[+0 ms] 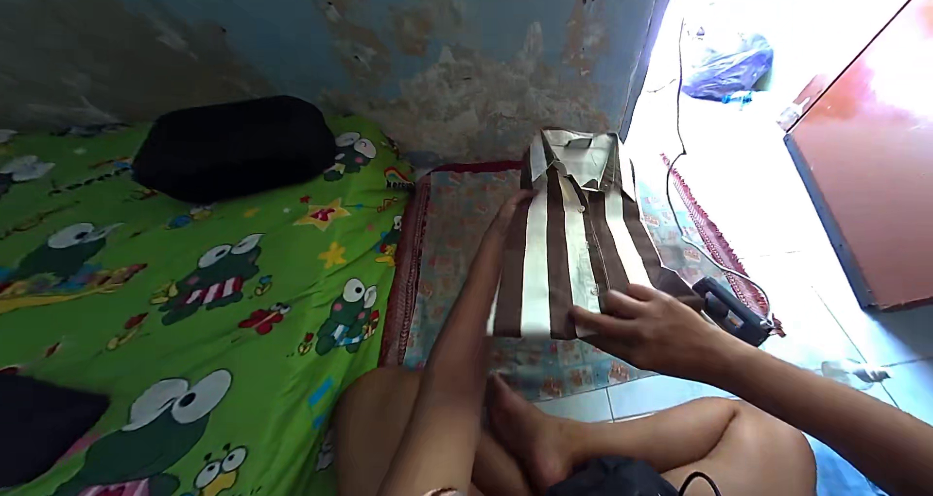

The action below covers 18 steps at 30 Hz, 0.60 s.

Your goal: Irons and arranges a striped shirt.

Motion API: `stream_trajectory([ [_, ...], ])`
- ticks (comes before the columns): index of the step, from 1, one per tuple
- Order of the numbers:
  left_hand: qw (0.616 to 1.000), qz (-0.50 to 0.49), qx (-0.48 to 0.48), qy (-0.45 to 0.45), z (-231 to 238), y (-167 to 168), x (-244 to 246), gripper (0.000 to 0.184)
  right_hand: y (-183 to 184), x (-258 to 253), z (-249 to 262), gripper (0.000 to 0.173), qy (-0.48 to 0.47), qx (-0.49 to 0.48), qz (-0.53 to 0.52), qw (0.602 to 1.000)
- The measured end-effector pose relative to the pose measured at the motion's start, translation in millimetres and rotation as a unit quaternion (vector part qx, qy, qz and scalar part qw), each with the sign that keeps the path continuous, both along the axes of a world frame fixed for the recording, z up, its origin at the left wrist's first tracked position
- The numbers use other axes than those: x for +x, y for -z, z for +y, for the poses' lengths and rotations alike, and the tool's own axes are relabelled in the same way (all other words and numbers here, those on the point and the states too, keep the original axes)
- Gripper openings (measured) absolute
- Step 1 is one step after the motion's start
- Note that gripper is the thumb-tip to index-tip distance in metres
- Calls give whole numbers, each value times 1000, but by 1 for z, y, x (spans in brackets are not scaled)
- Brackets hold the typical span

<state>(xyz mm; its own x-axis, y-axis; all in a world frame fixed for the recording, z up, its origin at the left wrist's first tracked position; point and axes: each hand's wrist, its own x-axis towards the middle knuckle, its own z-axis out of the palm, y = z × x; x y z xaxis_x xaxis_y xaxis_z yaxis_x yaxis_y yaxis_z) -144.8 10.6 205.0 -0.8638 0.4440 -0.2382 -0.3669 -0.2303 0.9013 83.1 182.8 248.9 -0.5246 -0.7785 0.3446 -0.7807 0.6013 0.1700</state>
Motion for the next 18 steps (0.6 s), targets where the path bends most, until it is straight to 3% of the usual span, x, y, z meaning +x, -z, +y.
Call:
stream_trajectory([
  [2, 996, -38, -71, -42, 9, 50, -23, 18, 61, 6, 19, 25, -1, 38, 15, 999],
  [5, 975, -47, -202, -75, 0, 129, -33, 51, 154, 32, 40, 33, 48, 17, -192, 980],
  [6, 959, -40, -269, -79, -8, 150, -26, 56, 178, 43, 45, 38, 90, -14, -274, 958],
  [8, 926, -20, -371, -68, -27, 183, 3, 52, 212, 56, 57, 36, 211, -96, -338, 912],
  [10, 916, -4, -401, -18, -41, 208, 42, 38, 223, 55, 73, 38, 361, -182, -396, 825],
  [12, 912, -17, -407, 49, -46, 213, 89, 32, 232, 46, 89, 41, 468, -271, -431, 723],
  [15, 898, -19, -433, 71, -45, 207, 148, 37, 240, 29, 96, 36, 525, -374, -474, 601],
  [18, 881, -6, -469, 64, -45, 200, 189, 40, 243, 26, 92, 39, 532, -330, -512, 588],
])
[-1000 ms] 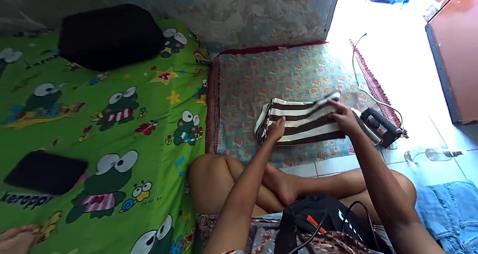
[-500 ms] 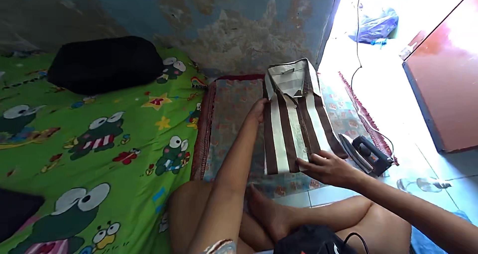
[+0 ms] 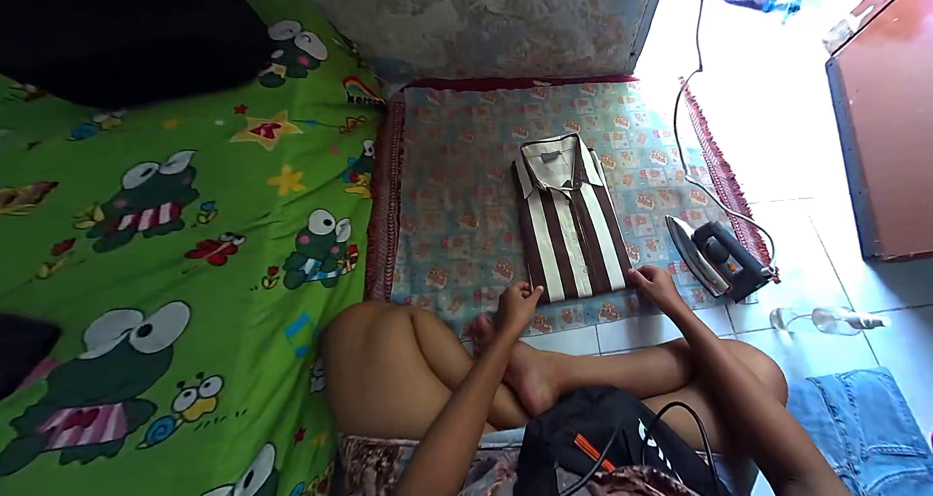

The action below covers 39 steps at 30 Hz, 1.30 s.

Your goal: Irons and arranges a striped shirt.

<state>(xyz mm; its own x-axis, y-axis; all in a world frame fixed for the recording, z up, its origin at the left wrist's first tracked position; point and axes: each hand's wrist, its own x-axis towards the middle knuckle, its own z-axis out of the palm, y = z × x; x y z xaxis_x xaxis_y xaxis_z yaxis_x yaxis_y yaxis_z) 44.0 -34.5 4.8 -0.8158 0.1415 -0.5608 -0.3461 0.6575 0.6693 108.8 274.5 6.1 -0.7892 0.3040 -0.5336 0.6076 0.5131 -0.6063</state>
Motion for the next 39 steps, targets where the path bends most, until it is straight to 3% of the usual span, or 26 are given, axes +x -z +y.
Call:
stream_trajectory([
  [5, 998, -7, -38, 54, -2, -6, 1, 33, -14, -3, -8, 36, -61, 97, -80, 990],
  [8, 999, -42, 13, 3, -1, 0, -2, 31, -31, -3, 10, 35, 15, 278, 44, 959],
  [10, 987, -67, 120, -83, 2, 2, 4, 35, -40, -10, 47, 52, 106, 371, 108, 916],
  [12, 972, -79, 181, -124, -2, 5, 13, 39, -48, -19, 78, 62, 141, 369, 32, 918],
  [16, 986, -51, 133, -86, -7, 10, 15, 36, -71, -33, 99, 52, 13, 289, -26, 957],
  [21, 972, 17, 196, -126, -5, 14, 20, 41, -113, -54, 0, 41, -93, 225, 76, 967],
  [24, 975, 35, 196, -96, -9, 15, 14, 43, -105, -69, -91, 44, -202, 241, 34, 949],
  [27, 991, 10, 132, -8, -15, 10, 8, 48, -72, -76, -146, 46, -273, 287, 14, 918],
  [32, 996, -18, 83, 33, -14, 12, 6, 45, -60, -148, -175, 53, -199, 342, 16, 918],
  [36, 996, -24, 73, 47, -14, 10, 3, 43, -65, -213, -203, 49, -138, 349, -1, 927],
  [39, 995, -35, 88, 24, -16, 10, 7, 43, -69, -194, -193, 54, -153, 303, -6, 941],
])
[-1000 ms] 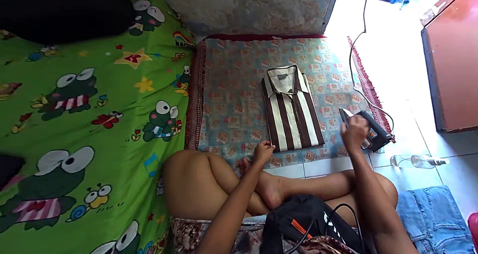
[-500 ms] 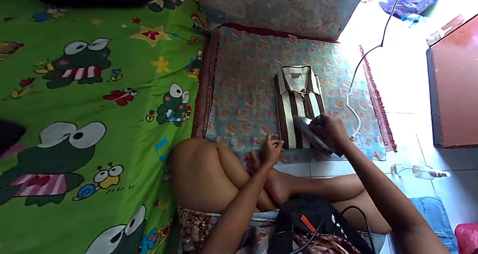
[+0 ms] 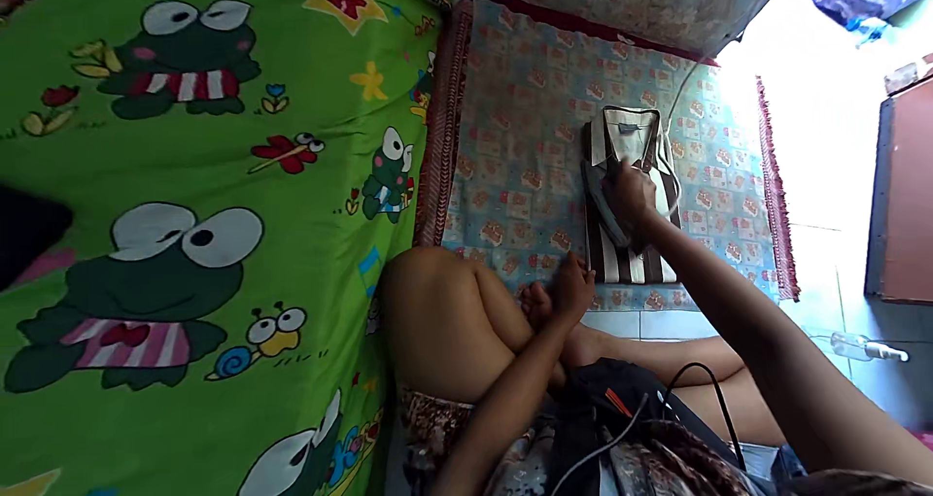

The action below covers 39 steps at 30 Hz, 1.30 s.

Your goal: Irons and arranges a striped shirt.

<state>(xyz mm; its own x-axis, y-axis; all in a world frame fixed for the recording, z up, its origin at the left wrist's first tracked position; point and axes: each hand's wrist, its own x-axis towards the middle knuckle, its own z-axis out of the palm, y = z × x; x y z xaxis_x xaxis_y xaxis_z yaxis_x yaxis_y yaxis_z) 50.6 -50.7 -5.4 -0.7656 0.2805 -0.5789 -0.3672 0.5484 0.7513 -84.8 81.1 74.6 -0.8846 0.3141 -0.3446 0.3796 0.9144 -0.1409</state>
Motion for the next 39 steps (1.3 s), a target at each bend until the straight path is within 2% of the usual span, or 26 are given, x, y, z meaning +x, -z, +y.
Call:
stream_trajectory([
  [2, 1000, 1, 15, -22, -1, -1, -2, 45, -2, 46, 13, 54, -30, -26, 3, 999],
  [4, 999, 8, 15, -27, -1, -2, -1, 46, -6, 84, 22, 56, -31, -10, -50, 998],
  [7, 1000, 6, -9, -5, 1, -6, -3, 47, 1, 92, 24, 56, -17, 66, -57, 996],
  [11, 999, 17, -25, 13, 1, -1, -3, 44, 12, 22, 5, 56, 35, 79, 24, 996],
  [15, 999, -3, -36, 19, 4, 1, -3, 41, 7, -54, -12, 58, 109, 33, 10, 993],
  [17, 999, -16, -32, 29, 0, -3, -7, 41, 1, -67, -17, 59, 136, -4, -3, 991],
  [20, 999, 29, -22, -9, -17, -18, -9, 40, -5, -30, -26, 54, 104, -21, -18, 994],
  [22, 990, 125, -8, -67, -22, -23, -7, 40, -7, 22, -29, 52, 58, -28, -24, 998],
  [25, 951, 273, 45, -138, -3, -17, -11, 38, -8, 97, -10, 55, -7, -36, -45, 998],
  [27, 938, 326, 65, -97, 16, -12, -11, 44, -9, 135, 21, 53, -37, -56, 18, 998],
  [30, 931, 364, -14, 30, 43, 28, -6, 66, -19, 158, 64, 54, 31, -50, 57, 997],
  [32, 920, 369, -92, 94, 46, 53, 3, 74, -11, 156, 83, 54, 78, -30, 55, 995],
  [34, 916, 362, -126, 118, 45, 57, 3, 76, -2, 137, 89, 53, 100, 7, 35, 994],
  [36, 918, 349, -141, 125, 46, 55, 3, 76, -1, 100, 92, 55, 122, 40, 10, 992],
  [39, 917, 355, -144, 115, 47, 58, 4, 74, 0, 43, 104, 58, 130, 31, 7, 991],
])
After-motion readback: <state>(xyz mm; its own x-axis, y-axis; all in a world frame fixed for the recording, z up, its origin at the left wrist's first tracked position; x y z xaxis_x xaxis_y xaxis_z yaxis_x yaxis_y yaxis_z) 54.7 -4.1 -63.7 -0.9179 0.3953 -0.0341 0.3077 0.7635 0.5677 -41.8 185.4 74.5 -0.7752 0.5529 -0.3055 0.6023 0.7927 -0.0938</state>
